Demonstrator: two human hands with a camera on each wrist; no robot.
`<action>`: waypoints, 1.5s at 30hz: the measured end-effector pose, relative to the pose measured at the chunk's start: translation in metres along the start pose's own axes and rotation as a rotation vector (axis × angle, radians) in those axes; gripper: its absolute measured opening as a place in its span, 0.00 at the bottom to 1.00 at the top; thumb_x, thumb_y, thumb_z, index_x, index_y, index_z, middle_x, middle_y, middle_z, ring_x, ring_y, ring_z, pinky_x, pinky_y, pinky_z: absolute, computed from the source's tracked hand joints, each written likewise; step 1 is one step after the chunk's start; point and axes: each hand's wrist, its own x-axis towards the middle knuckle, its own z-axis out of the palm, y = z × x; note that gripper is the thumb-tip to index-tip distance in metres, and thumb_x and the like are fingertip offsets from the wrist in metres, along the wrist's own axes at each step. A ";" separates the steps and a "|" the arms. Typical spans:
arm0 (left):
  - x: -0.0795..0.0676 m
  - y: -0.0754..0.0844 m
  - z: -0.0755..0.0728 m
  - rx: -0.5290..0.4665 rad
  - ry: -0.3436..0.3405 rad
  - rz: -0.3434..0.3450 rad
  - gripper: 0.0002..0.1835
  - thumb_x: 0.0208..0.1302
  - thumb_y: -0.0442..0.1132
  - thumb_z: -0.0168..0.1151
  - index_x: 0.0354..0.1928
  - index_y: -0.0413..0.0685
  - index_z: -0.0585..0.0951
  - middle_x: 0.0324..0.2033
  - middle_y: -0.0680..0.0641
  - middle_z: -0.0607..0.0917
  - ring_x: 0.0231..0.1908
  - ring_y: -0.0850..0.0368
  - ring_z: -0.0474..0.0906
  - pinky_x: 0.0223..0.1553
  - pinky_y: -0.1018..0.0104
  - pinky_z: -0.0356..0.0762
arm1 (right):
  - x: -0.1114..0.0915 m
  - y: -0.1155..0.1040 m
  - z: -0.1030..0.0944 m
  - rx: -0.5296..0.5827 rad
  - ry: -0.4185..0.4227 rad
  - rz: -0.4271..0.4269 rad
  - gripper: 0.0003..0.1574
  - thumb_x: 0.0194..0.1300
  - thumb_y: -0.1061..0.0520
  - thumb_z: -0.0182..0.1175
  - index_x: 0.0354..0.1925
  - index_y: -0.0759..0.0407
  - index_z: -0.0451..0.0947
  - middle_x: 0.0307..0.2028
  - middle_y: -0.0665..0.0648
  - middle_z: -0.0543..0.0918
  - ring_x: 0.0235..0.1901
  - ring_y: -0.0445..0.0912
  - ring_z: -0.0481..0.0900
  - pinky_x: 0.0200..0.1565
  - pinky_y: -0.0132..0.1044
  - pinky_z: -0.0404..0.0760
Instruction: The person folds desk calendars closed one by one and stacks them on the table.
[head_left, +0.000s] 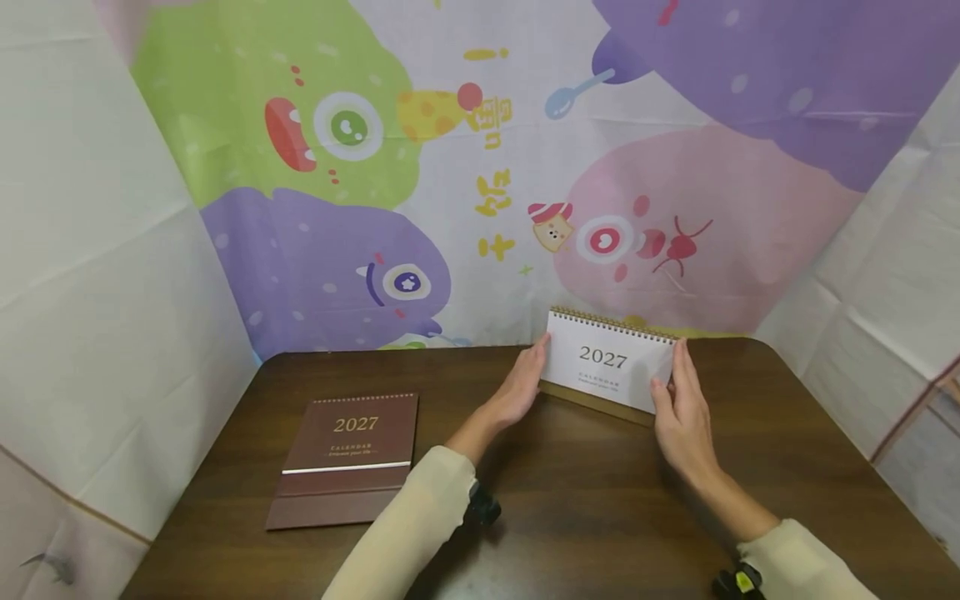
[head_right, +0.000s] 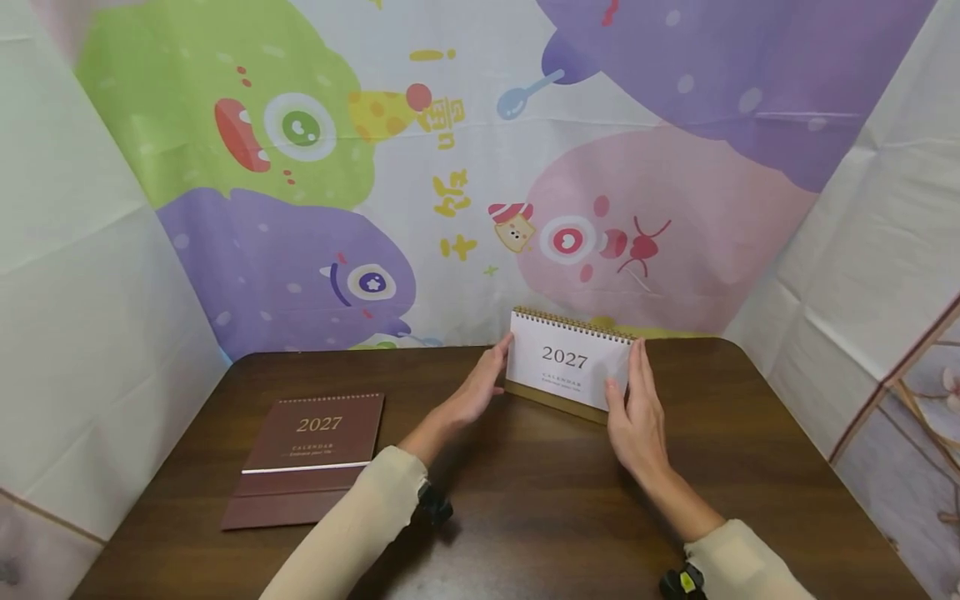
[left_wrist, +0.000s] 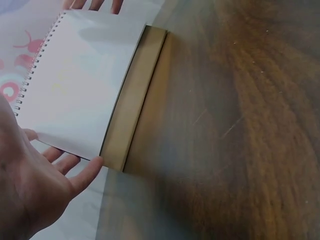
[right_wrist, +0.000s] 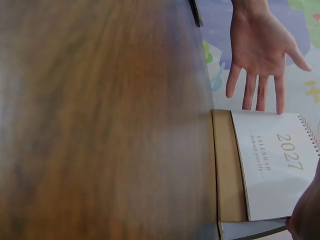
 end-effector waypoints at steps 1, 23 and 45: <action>-0.001 0.001 0.000 0.018 0.003 0.010 0.36 0.94 0.55 0.22 0.93 0.47 0.48 0.92 0.36 0.50 0.91 0.38 0.49 0.84 0.32 0.68 | 0.000 0.001 0.000 -0.002 0.002 0.006 0.45 0.91 0.53 0.49 0.93 0.56 0.42 0.94 0.61 0.45 0.92 0.64 0.49 0.78 0.12 0.48; -0.001 -0.009 -0.008 0.108 0.038 0.092 0.45 0.91 0.67 0.23 0.92 0.42 0.49 0.92 0.39 0.51 0.93 0.41 0.46 0.94 0.48 0.45 | -0.010 -0.015 0.000 0.063 -0.088 0.077 0.46 0.93 0.52 0.47 0.93 0.59 0.36 0.94 0.61 0.37 0.93 0.64 0.41 0.88 0.29 0.43; -0.015 0.005 0.000 0.063 0.065 0.001 0.39 0.94 0.60 0.23 0.92 0.45 0.50 0.92 0.38 0.54 0.91 0.39 0.52 0.89 0.42 0.60 | 0.004 -0.001 0.006 0.148 -0.040 0.123 0.41 0.94 0.54 0.42 0.93 0.56 0.41 0.94 0.59 0.42 0.94 0.59 0.42 0.81 0.15 0.43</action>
